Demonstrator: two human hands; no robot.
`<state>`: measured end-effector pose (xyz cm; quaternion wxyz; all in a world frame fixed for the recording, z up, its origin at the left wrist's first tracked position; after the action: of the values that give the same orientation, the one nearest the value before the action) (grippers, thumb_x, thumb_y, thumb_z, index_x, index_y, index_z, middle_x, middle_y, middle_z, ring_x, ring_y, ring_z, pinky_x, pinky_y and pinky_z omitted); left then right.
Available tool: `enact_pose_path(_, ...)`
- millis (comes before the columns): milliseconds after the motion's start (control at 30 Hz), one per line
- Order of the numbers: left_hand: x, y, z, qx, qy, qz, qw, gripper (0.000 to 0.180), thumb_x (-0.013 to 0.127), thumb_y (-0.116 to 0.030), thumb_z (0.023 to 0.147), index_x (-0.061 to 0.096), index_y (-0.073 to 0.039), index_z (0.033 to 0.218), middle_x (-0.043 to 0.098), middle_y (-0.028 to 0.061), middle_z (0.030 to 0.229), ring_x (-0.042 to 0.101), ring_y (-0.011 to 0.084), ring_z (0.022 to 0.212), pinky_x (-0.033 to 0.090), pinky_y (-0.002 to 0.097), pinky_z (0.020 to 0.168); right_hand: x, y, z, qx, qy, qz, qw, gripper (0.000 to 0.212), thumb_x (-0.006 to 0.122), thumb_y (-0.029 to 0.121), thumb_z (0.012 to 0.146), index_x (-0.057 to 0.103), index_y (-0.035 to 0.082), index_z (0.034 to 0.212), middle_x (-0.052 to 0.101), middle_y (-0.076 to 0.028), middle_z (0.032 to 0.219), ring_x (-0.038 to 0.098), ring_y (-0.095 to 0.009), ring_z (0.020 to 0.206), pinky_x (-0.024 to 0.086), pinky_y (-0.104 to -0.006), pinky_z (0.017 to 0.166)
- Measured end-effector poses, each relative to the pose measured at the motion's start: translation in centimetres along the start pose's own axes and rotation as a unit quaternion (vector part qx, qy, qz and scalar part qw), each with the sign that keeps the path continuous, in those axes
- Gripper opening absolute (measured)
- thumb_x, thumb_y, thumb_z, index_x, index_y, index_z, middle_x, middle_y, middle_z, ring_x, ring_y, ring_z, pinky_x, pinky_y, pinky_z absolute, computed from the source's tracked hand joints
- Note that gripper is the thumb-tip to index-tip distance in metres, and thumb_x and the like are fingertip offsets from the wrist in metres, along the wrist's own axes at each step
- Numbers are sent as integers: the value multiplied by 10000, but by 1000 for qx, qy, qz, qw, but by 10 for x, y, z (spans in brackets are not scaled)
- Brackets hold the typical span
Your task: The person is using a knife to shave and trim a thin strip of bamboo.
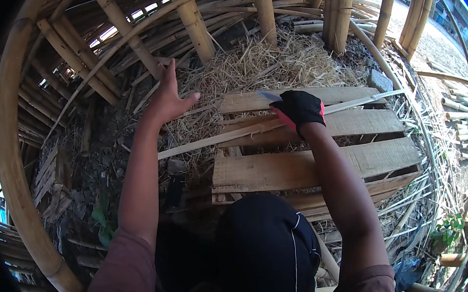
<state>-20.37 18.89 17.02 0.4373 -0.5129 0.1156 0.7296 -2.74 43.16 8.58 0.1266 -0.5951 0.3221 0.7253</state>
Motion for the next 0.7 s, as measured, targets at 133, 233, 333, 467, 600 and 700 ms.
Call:
enact_pose_path(133, -41, 44, -27, -25, -170, -272, 947, 427, 600, -129, 964, 504, -1, 1360, 405, 213, 1538, 407, 317, 1430, 339, 428, 1156, -2, -11, -1, 9, 9, 8, 1000, 432, 649, 540, 823, 766, 176, 1026, 738, -122, 1021, 696, -330, 976, 537, -431, 851)
enact_pose_path(233, -60, 114, -111, -89, -469, -348, 807, 225, 440, 30, 973, 603, -31, 1116, 645, 122, 1243, 614, 202, 1152, 452, 348, 966, -4, -13, -1, 12, 24, -17, 999, 425, 643, 541, 834, 768, 182, 1025, 738, -117, 1021, 697, -328, 971, 536, -431, 853)
enact_pose_path(333, -32, 239, -222, -229, -664, -303, 644, 88, 515, -14, 870, 571, -50, 929, 571, 37, 907, 566, 174, 849, 445, 329, 792, -6, 1, -4, -7, 11, -4, 1000, 412, 643, 534, 840, 769, 185, 1018, 738, -114, 1020, 699, -327, 964, 537, -433, 846)
enact_pose_path(467, 112, 291, -252, -435, -247, -33, 865, 196, 615, -56, 790, 686, 6, 962, 694, 195, 1015, 663, 299, 932, 514, 383, 814, 1, -12, 1, 4, 11, -32, 999, 425, 650, 545, 847, 756, 181, 1040, 736, -114, 1014, 697, -325, 964, 534, -439, 831)
enact_pose_path(600, 211, 336, -276, -309, 16, 11, 951, 443, 787, -302, 722, 694, -13, 1046, 689, 217, 1075, 661, 348, 1035, 531, 452, 859, -3, -3, 1, -9, 1, -26, 1000, 432, 640, 554, 862, 754, 168, 1020, 738, -106, 993, 697, -325, 955, 530, -438, 832)
enact_pose_path(700, 264, 324, -289, -335, 255, 47, 906, 610, 821, -372, 703, 645, -6, 1158, 658, 205, 1186, 630, 372, 1141, 508, 481, 958, -5, 6, -8, 9, 16, -11, 1000, 433, 631, 557, 866, 752, 169, 1015, 737, -109, 989, 696, -320, 952, 530, -433, 839)
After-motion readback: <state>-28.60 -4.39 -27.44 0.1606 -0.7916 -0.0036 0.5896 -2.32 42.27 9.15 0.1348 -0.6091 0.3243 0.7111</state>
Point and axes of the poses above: each hand's wrist, its own z-axis towards the middle knuckle, its own x-axis out of the palm, y = z × x, the point moved 5 cm from there along z, towards the middle knuckle
